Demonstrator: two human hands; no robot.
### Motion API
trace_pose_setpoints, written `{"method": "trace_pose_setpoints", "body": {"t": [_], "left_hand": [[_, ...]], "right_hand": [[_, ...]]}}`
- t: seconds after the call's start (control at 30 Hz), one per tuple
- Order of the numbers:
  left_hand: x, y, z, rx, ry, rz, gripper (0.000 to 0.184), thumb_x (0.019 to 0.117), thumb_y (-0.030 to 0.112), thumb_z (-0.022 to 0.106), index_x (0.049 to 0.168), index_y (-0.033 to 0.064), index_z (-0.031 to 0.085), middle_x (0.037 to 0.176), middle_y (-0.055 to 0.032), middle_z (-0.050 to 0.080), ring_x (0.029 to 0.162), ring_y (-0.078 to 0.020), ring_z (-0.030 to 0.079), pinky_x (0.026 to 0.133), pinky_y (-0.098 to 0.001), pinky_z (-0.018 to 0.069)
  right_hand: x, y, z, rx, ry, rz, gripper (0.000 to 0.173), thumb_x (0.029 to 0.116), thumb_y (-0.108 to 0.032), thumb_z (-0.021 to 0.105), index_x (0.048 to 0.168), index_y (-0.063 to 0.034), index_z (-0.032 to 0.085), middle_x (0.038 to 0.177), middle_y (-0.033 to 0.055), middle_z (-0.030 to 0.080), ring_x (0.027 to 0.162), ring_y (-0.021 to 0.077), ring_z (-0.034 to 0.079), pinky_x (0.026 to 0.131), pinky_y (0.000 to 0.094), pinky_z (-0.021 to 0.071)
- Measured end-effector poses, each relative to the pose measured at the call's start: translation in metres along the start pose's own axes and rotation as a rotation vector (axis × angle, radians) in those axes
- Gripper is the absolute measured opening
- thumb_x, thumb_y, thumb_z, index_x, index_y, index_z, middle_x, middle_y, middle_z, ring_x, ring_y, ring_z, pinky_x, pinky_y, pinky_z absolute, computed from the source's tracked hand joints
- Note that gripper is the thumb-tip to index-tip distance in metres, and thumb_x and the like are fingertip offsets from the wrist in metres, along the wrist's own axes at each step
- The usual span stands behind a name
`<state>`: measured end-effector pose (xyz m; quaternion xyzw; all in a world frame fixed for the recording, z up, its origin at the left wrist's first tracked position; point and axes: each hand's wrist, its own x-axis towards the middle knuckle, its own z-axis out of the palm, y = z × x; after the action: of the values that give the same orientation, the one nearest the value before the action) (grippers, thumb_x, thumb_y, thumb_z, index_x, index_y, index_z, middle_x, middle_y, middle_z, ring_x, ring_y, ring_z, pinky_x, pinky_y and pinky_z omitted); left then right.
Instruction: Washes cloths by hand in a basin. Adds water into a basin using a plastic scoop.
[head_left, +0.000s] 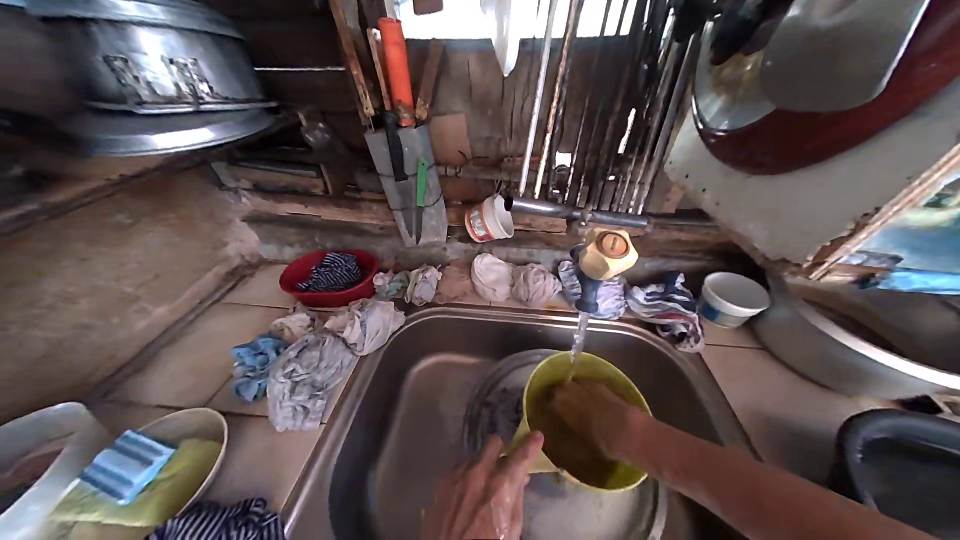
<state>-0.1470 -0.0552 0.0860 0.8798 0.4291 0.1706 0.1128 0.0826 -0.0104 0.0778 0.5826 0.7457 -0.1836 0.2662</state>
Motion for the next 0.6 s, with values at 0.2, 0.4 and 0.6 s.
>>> {"method": "trace_pose_setpoints", "body": {"t": [0.2,0.4,0.6], "left_hand": [[0.005,-0.004,0.001,0.066,0.070,0.010,0.039,0.0954,0.027,0.066,0.133,0.0373,0.070,0.092,-0.0095,0.071,0.063,-0.0254,0.069,0.052,-0.0416,0.0561],[0.007,-0.010,0.004,0.173,0.164,0.045,0.038,0.0938,0.029,0.066,0.130,0.0420,0.071,0.090,-0.0061,0.070,0.060,-0.0213,0.067,0.049,-0.0372,0.0536],[0.017,-0.013,0.006,0.129,0.185,-0.049,0.038,0.0927,0.030,0.068,0.129,0.0410,0.071,0.091,-0.0065,0.071,0.061,-0.0227,0.068,0.050,-0.0402,0.0551]], "right_hand": [[-0.013,-0.013,-0.016,0.306,-0.368,-0.183,0.035,0.1039,-0.011,0.053,0.134,0.0071,0.056,0.127,0.0349,0.058,0.121,0.0498,0.056,0.098,0.0692,0.0400],[-0.037,0.002,-0.033,0.042,-0.397,0.062,0.040,0.1017,-0.028,0.058,0.121,0.0063,0.065,0.127,0.0318,0.061,0.124,0.0495,0.056,0.102,0.0712,0.0389],[-0.063,0.022,-0.048,0.159,-0.223,-0.120,0.072,0.1106,-0.051,0.024,0.112,0.0081,0.065,0.109,0.0303,0.066,0.112,0.0466,0.063,0.101,0.0649,0.0425]]}}
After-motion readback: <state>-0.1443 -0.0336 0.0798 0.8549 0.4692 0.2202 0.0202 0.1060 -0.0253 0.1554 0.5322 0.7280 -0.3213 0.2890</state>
